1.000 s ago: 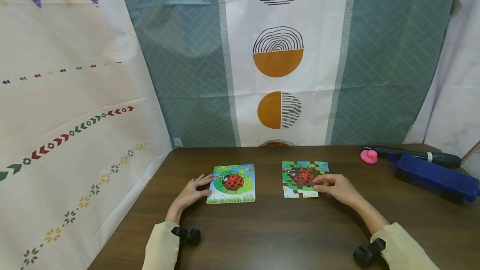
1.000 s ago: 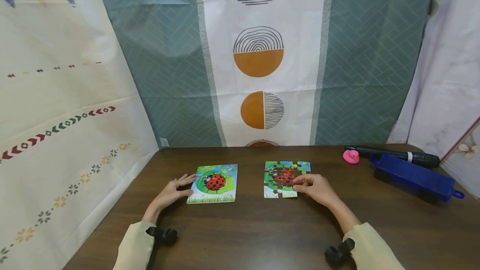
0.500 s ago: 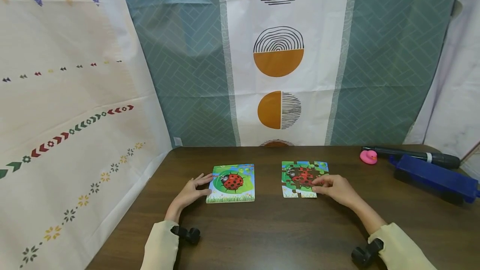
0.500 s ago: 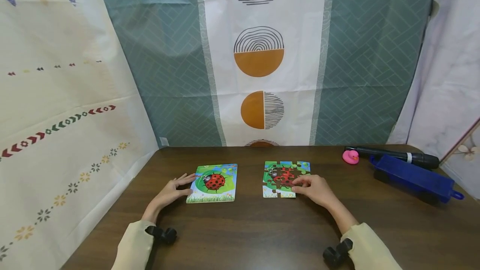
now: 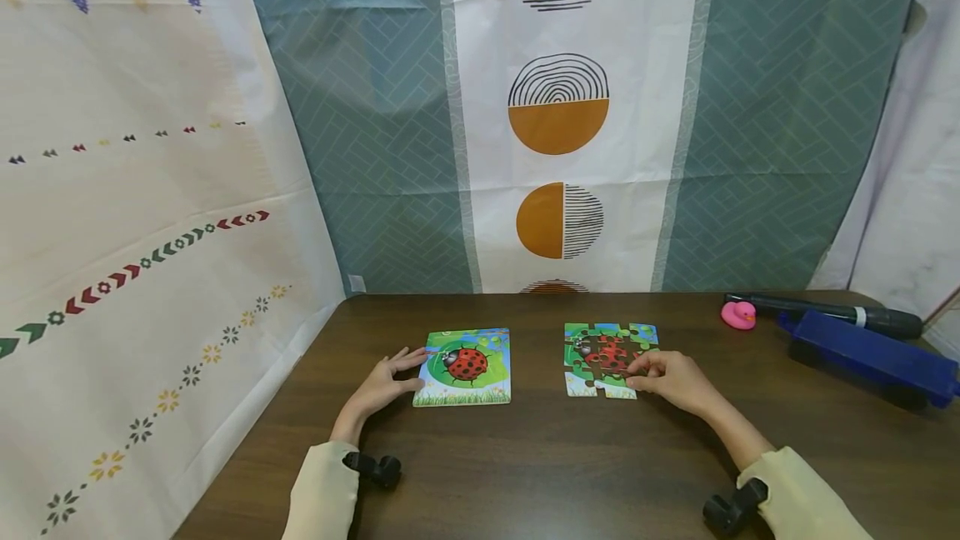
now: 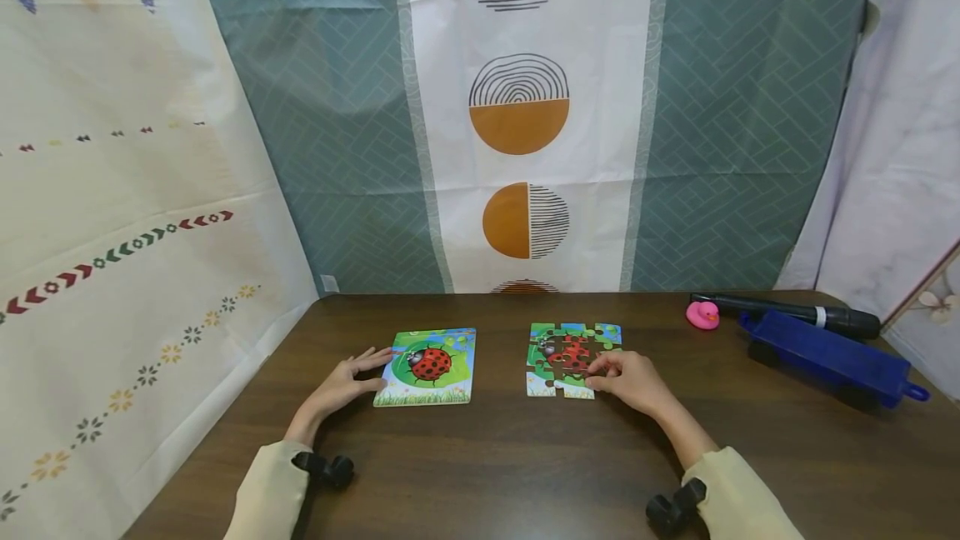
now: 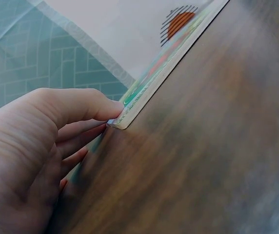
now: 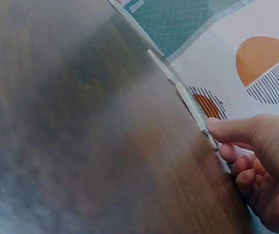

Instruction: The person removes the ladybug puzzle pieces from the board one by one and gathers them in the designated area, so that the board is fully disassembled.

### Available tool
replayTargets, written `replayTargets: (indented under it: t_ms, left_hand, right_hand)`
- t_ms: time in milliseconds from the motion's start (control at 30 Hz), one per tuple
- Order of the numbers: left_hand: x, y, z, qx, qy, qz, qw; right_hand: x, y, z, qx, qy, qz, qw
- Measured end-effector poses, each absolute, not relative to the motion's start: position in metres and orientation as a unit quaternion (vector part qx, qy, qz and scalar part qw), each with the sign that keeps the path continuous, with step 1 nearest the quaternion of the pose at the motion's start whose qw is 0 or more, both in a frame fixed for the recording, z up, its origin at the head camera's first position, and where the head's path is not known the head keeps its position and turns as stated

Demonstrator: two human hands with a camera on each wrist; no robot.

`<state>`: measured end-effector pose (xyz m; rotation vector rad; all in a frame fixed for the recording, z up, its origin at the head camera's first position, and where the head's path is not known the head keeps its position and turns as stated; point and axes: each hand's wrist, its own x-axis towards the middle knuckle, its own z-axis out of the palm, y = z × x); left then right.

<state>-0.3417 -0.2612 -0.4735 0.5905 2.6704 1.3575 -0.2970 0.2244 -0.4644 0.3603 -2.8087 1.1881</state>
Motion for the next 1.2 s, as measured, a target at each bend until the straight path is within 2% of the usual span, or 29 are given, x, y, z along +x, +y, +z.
replayTargets:
  t_ms: [833, 1200]
  left_hand:
    - [-0.3427, -0.2599, -0.4727, 0.187, 0.875, 0.444, 0.044]
    - [-0.3428, -0.2607, -0.4726, 0.181, 0.874, 0.449, 0.048]
  right_hand:
    - [-0.2953, 0.2246, -0.4612, 0.119, -0.913, 0.391, 0.011]
    - [-0.2953, 0.2236, -0.4613, 0.124, -0.910, 0.395, 0.018]
